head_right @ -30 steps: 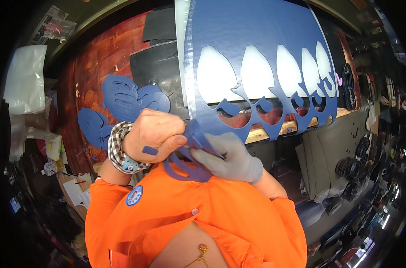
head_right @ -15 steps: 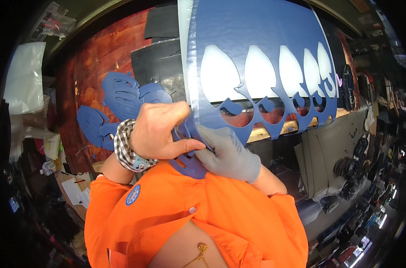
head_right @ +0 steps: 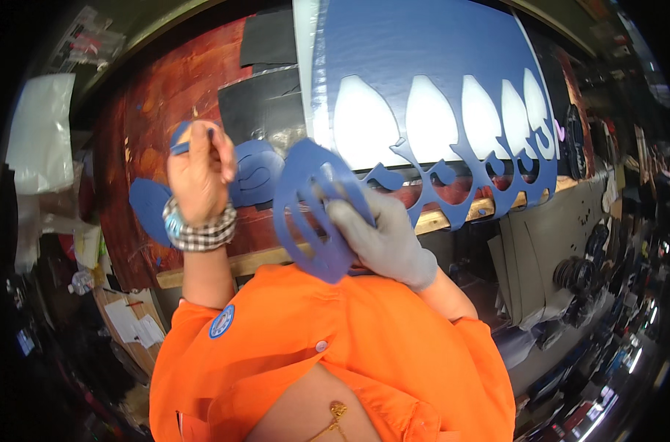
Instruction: The person operates a hydraulic press to cut shapes from a blue plastic sheet. They place the sheet on the press bed, press a button to activate the machine, and then remove the cut pieces and excess material. The process is repeated multiple times.
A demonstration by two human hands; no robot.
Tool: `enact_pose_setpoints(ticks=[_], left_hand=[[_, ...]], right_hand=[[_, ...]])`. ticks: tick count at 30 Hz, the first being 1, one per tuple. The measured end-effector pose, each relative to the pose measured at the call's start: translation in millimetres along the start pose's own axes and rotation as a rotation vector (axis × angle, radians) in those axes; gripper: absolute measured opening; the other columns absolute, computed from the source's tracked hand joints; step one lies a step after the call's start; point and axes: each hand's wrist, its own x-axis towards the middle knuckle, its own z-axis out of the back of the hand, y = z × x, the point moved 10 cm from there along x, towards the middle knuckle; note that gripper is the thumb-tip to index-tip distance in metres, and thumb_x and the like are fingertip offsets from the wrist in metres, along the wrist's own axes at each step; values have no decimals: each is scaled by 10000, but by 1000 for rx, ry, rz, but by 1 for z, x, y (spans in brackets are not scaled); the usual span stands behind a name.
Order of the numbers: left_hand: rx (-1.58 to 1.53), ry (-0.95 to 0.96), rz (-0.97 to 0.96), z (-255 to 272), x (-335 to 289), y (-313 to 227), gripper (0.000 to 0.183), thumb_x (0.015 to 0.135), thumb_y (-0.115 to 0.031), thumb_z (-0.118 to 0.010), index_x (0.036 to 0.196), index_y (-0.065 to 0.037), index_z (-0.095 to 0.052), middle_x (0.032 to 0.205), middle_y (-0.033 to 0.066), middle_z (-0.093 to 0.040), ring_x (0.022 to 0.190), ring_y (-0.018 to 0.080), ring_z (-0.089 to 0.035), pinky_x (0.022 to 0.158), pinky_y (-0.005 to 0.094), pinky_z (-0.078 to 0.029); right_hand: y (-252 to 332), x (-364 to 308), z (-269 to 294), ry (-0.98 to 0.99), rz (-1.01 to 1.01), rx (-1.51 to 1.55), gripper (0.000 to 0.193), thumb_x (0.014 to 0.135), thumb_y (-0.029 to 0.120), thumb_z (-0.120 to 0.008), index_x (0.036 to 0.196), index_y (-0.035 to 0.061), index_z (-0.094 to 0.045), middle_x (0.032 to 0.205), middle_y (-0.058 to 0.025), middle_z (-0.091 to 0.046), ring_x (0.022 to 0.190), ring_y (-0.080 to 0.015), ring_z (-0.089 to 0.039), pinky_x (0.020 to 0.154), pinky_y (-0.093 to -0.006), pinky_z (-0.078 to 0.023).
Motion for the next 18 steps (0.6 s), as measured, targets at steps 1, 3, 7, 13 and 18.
enact_pose_setpoints(ticks=[1, 3, 7, 13, 18], left_hand=[[200, -143, -73, 15, 0, -10, 306, 989, -120, -590, 1254, 16, -521, 876, 68, -634, 604, 72, -537, 526, 195, -438], [388, -51, -173, -2, -9, -17, 548, 902, -43, -675, 1393, 4, -434, 1062, 84, -596, 722, 64, -534, 612, 182, -446], [795, 109, -373, -51, -39, -29, 376, 697, -53, -832, 1013, -40, -629, 783, 29, -586, 623, 101, -539, 542, 245, -454], [1087, 452, -402, -103, -47, -3, 417, 701, -332, -849, 842, -65, -561, 706, 77, -600, 595, 233, -615, 510, 317, -482], [1106, 556, -242, -108, -48, 17, 431, 779, -374, -788, 768, -57, -497, 589, 87, -568, 526, 279, -610, 459, 361, -473]], right_hand=[[-6, 1, 10, -92, -67, 79, 181, 967, 98, -521, 1020, -15, -652, 749, -13, -618, 663, -53, -569, 557, -222, -442], [-20, 1, 22, -213, -189, 244, 201, 965, 108, -526, 1059, -23, -647, 776, -22, -626, 672, -45, -574, 537, -215, -447], [-22, 4, 21, -248, -122, 397, 278, 957, 118, -536, 1176, -22, -634, 881, -43, -667, 716, -75, -616, 573, -226, -497], [-37, -4, 19, -292, -161, 283, 196, 937, 129, -612, 1041, -18, -691, 853, 16, -661, 739, -33, -546, 665, -221, -468], [-32, -9, 17, -213, -121, 85, 184, 951, 150, -603, 912, -12, -681, 770, 29, -624, 714, -22, -500, 629, -227, -433]])
